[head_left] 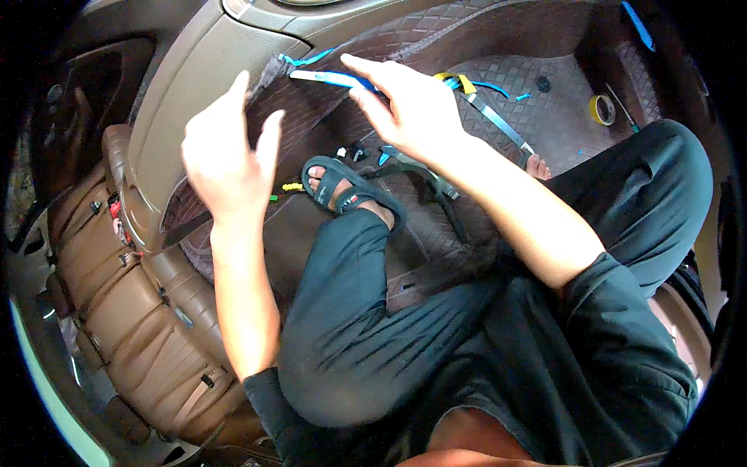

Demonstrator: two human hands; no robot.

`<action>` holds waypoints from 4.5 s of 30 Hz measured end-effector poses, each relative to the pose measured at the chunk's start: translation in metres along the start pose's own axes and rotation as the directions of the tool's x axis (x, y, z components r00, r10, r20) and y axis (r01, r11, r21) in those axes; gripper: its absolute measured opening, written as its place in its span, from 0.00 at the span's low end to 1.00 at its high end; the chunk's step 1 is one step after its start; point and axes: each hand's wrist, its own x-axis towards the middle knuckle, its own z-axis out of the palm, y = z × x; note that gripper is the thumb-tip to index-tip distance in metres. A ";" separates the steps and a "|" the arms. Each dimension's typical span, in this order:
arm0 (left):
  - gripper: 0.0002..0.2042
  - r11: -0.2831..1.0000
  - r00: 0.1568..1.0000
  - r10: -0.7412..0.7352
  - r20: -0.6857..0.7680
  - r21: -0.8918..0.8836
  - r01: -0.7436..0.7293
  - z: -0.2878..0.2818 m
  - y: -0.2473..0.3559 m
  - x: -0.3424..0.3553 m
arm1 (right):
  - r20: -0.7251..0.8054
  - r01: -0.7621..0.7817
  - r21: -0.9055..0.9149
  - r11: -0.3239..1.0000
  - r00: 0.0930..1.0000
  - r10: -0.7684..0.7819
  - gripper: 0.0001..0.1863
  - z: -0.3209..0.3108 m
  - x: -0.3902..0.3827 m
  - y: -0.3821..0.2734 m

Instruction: The person installs blue flexible lighting strips onto the interior door panel of a car, using adhesive tape and a prying tool to secure the strips in place.

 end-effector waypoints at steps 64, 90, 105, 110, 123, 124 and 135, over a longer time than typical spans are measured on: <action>0.15 0.933 0.732 -0.313 0.605 0.049 0.358 -0.018 0.025 0.072 | 0.390 -0.579 0.813 0.055 0.613 0.687 0.13 0.065 -0.033 -0.112; 0.13 0.893 0.761 -0.343 0.551 -0.059 0.445 -0.032 -0.002 0.070 | 0.320 -0.544 0.773 0.326 0.778 0.541 0.10 0.090 -0.054 -0.140; 0.15 0.928 0.804 -0.372 0.463 0.203 0.313 -0.032 -0.009 0.032 | 0.271 -0.547 0.780 0.303 0.733 0.624 0.13 0.096 -0.047 -0.116; 0.14 0.940 0.836 -0.332 0.436 0.228 0.254 -0.028 -0.013 0.026 | 0.305 -0.554 0.775 0.303 0.748 0.589 0.14 0.091 -0.035 -0.118; 0.12 0.960 0.870 -0.271 0.412 0.185 0.212 -0.030 -0.014 0.018 | 0.280 -0.540 0.591 0.600 0.834 0.475 0.13 0.085 -0.028 -0.110; 0.12 0.962 0.869 -0.263 0.419 0.184 0.202 -0.032 -0.013 0.018 | 0.276 -0.531 0.601 0.598 0.840 0.468 0.13 0.086 -0.027 -0.110; 0.12 0.941 0.854 -0.340 0.393 0.150 0.305 -0.036 -0.019 0.010 | 0.303 -0.482 0.631 0.608 0.875 0.379 0.12 0.099 -0.049 -0.122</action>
